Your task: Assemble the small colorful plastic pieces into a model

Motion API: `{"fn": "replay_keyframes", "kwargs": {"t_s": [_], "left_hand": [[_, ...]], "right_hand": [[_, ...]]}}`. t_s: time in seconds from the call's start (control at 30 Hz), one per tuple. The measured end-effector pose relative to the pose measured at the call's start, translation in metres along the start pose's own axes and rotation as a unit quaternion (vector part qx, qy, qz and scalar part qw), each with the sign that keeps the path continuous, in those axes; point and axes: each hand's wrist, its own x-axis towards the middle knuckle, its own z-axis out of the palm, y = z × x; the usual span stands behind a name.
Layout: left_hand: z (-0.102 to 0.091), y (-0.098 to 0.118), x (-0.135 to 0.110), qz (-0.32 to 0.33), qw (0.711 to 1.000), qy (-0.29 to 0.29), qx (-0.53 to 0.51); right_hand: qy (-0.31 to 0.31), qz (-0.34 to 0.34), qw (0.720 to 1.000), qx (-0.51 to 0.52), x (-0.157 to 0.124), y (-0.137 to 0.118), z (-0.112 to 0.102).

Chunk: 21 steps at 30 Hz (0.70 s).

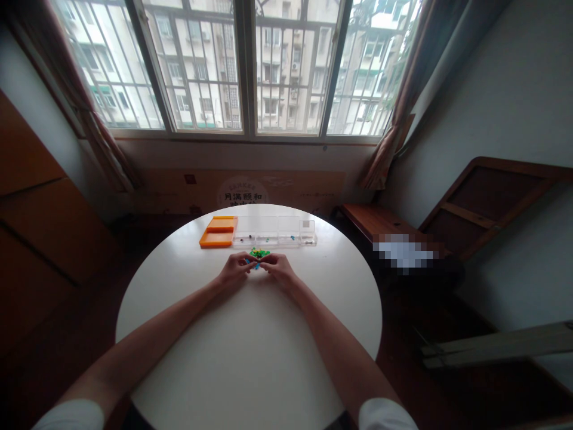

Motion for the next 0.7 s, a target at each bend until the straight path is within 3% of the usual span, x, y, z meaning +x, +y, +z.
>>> {"fn": "replay_keyframes", "kwargs": {"t_s": [0.7], "left_hand": [[0.0002,0.0020,-0.0002,-0.002,1.000,-0.003,0.006]], "right_hand": [[-0.001,-0.003,1.000,-0.003,-0.0007,-0.0001,0.0000]]}}
